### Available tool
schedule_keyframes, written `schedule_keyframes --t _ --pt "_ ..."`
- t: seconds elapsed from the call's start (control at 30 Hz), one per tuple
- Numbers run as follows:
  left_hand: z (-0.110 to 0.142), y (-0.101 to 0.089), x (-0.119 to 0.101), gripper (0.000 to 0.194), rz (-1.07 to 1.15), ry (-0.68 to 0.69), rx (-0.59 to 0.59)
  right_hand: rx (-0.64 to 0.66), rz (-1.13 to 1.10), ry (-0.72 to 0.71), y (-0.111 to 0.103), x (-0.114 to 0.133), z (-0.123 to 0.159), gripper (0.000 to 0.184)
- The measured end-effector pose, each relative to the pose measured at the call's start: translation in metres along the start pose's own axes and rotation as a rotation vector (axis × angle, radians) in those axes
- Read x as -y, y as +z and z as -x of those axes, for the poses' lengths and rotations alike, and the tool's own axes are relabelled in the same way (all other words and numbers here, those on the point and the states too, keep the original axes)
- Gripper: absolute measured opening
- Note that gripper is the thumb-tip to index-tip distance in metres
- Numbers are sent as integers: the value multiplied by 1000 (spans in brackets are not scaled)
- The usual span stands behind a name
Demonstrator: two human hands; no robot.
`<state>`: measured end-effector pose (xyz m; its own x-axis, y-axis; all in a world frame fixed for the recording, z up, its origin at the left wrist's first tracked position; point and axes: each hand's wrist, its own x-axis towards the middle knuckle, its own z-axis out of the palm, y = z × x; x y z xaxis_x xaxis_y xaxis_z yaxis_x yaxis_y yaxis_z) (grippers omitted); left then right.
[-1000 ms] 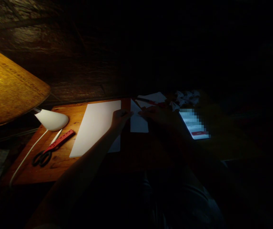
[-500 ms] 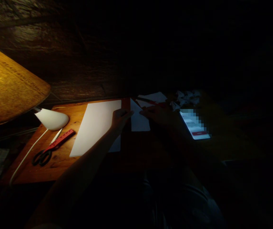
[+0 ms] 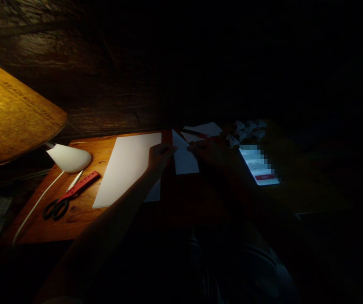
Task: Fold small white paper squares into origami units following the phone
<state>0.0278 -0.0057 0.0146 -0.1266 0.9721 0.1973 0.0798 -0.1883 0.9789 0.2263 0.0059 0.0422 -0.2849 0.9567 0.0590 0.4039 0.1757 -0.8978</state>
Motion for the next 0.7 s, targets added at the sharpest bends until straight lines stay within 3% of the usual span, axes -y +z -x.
schedule_keyframes --t 0.2,0.37,0.53,0.7 --pt "-1 -2 -1 29 7 6 -34 -4 -91 13 0 -9 -3 31" --pt "0 -1 -2 29 27 -11 -28 -117 -104 45 -3 -20 -3 34" --pt "0 -2 -2 30 20 -7 -24 29 -268 -5 3 -27 -8 32" --pt "0 -1 -2 27 16 -19 -29 6 -193 -73 3 -26 -11 28"
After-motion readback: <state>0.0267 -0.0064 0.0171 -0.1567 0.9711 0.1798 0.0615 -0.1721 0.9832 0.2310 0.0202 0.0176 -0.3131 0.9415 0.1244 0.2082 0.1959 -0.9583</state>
